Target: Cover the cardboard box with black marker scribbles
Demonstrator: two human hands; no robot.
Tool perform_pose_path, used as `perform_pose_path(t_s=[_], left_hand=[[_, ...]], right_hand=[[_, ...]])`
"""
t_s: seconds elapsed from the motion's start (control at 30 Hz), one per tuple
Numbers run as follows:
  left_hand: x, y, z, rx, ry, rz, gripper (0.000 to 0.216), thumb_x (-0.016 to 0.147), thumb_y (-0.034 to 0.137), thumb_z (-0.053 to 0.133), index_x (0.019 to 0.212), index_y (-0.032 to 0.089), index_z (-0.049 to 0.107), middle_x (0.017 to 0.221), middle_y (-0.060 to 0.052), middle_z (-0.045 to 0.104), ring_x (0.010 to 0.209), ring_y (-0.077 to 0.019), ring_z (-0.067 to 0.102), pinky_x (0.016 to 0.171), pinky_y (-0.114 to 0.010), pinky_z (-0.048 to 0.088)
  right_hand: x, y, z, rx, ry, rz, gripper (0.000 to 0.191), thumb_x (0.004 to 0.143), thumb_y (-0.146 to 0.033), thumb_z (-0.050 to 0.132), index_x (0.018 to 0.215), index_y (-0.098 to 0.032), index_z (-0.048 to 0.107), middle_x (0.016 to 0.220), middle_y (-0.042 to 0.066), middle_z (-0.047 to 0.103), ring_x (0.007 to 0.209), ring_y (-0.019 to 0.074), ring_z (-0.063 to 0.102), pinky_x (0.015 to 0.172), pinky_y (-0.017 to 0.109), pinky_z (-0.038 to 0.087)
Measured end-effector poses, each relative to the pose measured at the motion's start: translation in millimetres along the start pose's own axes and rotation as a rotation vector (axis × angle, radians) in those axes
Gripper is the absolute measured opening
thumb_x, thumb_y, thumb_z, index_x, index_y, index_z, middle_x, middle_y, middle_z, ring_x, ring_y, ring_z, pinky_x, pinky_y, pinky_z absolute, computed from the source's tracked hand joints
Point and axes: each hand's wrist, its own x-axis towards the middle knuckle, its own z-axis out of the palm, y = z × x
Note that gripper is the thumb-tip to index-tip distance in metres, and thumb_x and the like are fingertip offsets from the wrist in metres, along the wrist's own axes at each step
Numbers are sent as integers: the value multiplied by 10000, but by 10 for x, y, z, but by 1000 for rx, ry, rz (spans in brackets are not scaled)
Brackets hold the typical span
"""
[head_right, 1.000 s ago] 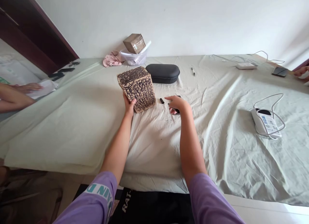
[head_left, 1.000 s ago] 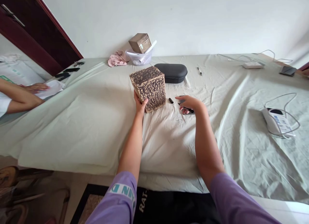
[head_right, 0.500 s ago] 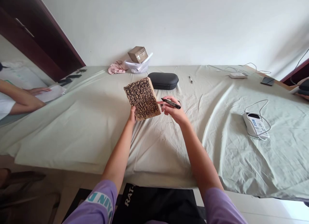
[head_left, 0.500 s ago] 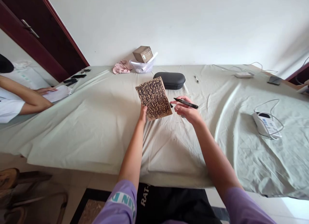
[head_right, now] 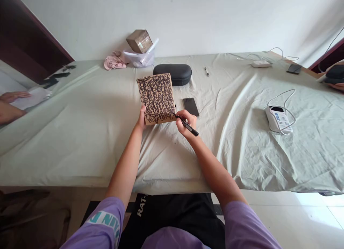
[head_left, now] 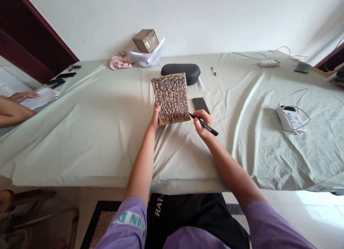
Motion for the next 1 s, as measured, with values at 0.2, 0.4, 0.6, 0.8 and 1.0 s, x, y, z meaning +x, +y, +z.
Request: perform_pose_path(t_s=[0.2,0.4,0.6,0.8,1.0], left_hand=[[-14,47,48,-27,11,-4,888,698,826,766,1327,211,645,1590,-154,620,1559,-413,509,1225,-568,527],[-16,48,34,-32,12,-5,891,726,819,759,1370,216,633,1579,-153,631,1534,-433,530,1218,-610,521],[15,15,-1,-23,-18,-32,912,716,839,749,1386,237,611,1530,-145,665,1568,-436,490,1244,-596,498],[27,6,-19,-72,-12,-29,836,725,755,800,1344,229,601,1540,-153,648,1571,-435,480,1267,-580,464],[47,-19,-59,-51,23,-28,788,743,735,792,1331,254,586,1589,-126,594,1547,-400,506,1259,-546,462]], right_hand=[[-5,31,60,-26,-38,-22,39,749,-286,552,713,-272,555,562,-38,512,508,147,444,552,312,361],[-58,116,161,-76,-95,-1,41,757,-315,555,739,-285,534,561,-45,490,499,151,413,589,322,414],[-58,130,147,-69,-119,-10,31,776,-292,572,751,-274,566,590,-41,518,519,147,440,603,311,414],[-30,153,99,-14,-93,-32,106,769,-284,537,668,-251,541,539,-46,505,477,119,417,528,277,342],[-25,191,152,-19,12,-93,104,799,-233,544,696,-246,548,553,-55,516,487,117,443,520,267,331]])
